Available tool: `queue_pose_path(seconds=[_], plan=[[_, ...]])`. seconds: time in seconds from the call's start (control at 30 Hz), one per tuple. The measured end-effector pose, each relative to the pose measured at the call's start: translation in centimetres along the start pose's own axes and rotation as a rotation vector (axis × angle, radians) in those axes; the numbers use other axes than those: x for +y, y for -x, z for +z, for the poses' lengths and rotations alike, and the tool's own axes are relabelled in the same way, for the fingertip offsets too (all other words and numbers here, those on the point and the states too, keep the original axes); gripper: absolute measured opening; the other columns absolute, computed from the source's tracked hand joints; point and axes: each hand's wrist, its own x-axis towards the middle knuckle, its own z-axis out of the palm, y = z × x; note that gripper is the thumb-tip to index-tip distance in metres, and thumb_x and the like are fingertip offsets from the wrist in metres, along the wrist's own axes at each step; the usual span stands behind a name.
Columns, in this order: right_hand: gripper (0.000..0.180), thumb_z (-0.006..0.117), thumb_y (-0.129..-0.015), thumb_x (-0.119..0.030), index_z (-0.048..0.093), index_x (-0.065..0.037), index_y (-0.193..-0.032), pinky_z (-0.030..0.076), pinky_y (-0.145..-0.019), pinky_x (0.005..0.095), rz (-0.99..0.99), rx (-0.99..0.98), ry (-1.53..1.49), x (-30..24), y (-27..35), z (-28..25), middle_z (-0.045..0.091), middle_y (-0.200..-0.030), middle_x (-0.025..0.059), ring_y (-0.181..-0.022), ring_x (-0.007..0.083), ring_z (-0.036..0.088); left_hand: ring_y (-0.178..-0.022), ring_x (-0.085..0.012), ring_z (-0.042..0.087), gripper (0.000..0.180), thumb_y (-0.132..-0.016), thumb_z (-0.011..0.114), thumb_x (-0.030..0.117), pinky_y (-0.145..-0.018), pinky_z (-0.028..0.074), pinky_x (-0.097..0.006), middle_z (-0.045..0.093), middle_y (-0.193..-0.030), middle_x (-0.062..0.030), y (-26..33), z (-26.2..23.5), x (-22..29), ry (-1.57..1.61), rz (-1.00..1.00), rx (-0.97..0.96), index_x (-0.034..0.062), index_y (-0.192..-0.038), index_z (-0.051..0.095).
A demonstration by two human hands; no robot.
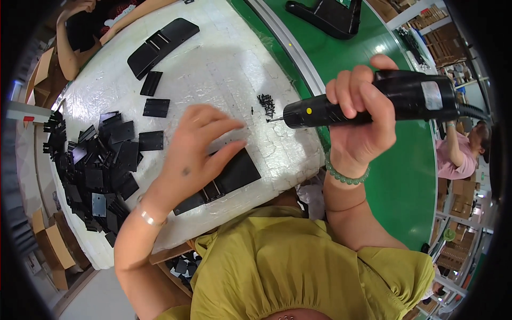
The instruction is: Assembling plastic component housings using an electric screwdriver in a factory setting.
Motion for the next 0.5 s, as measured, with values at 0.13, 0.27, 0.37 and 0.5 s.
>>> queue_pose_path(seconds=[0.13,0.27,0.37,0.5], plan=[[0.033,0.047,-0.079,-0.006,0.048,-0.004,-0.112,0.034,-0.059,0.0259,-0.025,-0.067,-0.107,-1.0,0.2,0.0,0.035,-0.062,-0.0025,-0.053,0.0077,0.036,-0.089,-0.0278,0.051,0.026,-0.067,0.073,0.011,-0.078,0.044,-0.036,0.062,-0.090,-0.0080,-3.0,3.5,-0.9,0.059,0.142,0.036,0.0065,-0.091,0.067],[0.036,0.047,-0.079,-0.006,0.047,-0.003,-0.115,0.034,-0.060,0.0253,-0.068,-0.108,-0.142,-1.8,0.1,-0.5,0.037,-0.062,-0.0030,-0.053,0.0065,0.036,-0.086,-0.0260,0.052,0.019,-0.064,0.074,0.009,-0.076,0.044,-0.034,0.063,-0.082,-0.0038,-3.9,3.5,-0.7,0.050,0.201,0.016,0.0063,-0.082,0.068],[0.038,0.048,-0.079,-0.007,0.047,-0.003,-0.116,0.034,-0.059,0.0249,-0.084,-0.144,-0.145,-2.2,0.0,-0.4,0.038,-0.061,-0.0037,-0.053,0.0059,0.037,-0.084,-0.0253,0.052,0.016,-0.064,0.074,0.008,-0.073,0.045,-0.033,0.062,-0.078,-0.0021,-3.6,3.1,-0.2,0.024,0.221,0.069,0.0063,-0.078,0.066],[0.042,0.048,-0.077,-0.007,0.045,-0.005,-0.119,0.036,-0.057,0.0263,-0.073,-0.160,-0.148,-2.2,0.0,-0.1,0.039,-0.059,-0.0026,-0.050,0.0078,0.039,-0.082,-0.0250,0.052,0.014,-0.064,0.073,0.006,-0.071,0.045,-0.033,0.061,-0.076,-0.0020,-3.3,2.8,0.1,0.005,0.195,0.087,0.0065,-0.075,0.065]])
